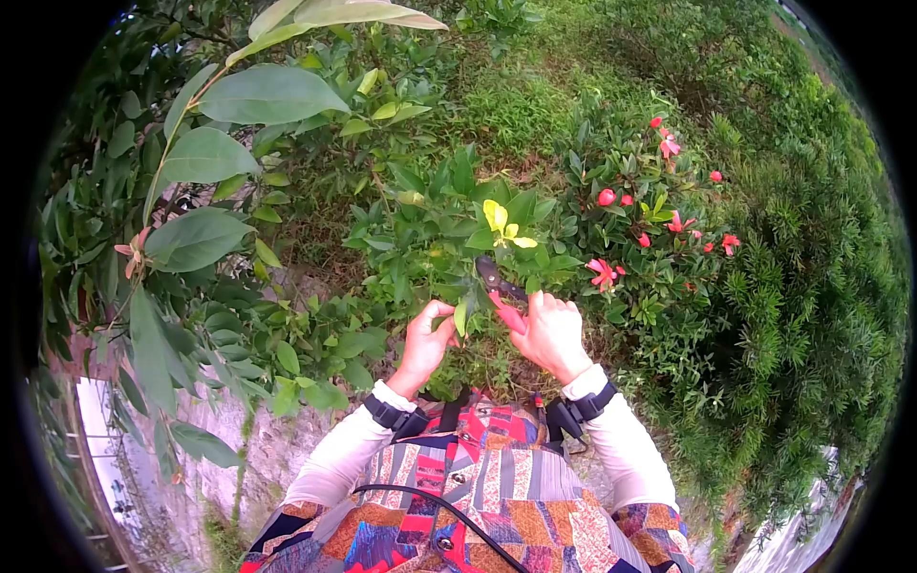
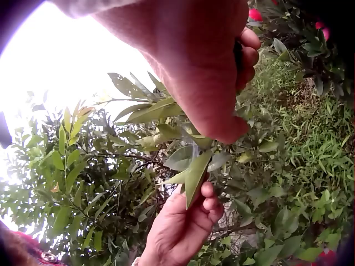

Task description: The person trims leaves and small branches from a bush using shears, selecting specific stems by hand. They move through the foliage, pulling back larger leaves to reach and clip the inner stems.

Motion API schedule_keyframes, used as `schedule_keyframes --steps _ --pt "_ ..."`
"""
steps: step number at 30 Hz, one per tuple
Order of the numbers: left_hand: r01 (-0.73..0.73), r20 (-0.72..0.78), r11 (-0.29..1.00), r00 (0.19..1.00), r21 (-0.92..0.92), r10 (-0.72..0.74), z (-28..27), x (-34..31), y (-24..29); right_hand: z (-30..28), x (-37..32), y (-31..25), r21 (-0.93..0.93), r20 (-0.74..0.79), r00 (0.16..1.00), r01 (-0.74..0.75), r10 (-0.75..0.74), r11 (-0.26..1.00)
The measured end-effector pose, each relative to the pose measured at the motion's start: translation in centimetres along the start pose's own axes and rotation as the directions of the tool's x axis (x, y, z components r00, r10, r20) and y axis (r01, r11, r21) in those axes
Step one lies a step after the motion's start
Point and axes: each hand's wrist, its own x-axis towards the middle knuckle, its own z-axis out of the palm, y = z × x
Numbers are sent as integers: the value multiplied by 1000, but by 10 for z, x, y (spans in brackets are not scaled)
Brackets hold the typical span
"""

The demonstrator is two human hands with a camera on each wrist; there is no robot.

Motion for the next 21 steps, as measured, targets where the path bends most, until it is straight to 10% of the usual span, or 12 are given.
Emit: schedule_keyframes --steps 16,19,21 --pt "73 10 997 997 -24 -73 -4 -1 -3 15 -5 17 396 308 940 -267 146 879" --pt "102 3 993 995 -60 -102 -5 -4 2 31 -10 24 679 291 952 -276 95 681" --pt "108 -5 990 994 -87 -109 -8 -9 5 6 -10 6 822 494 868 -483 44 301"
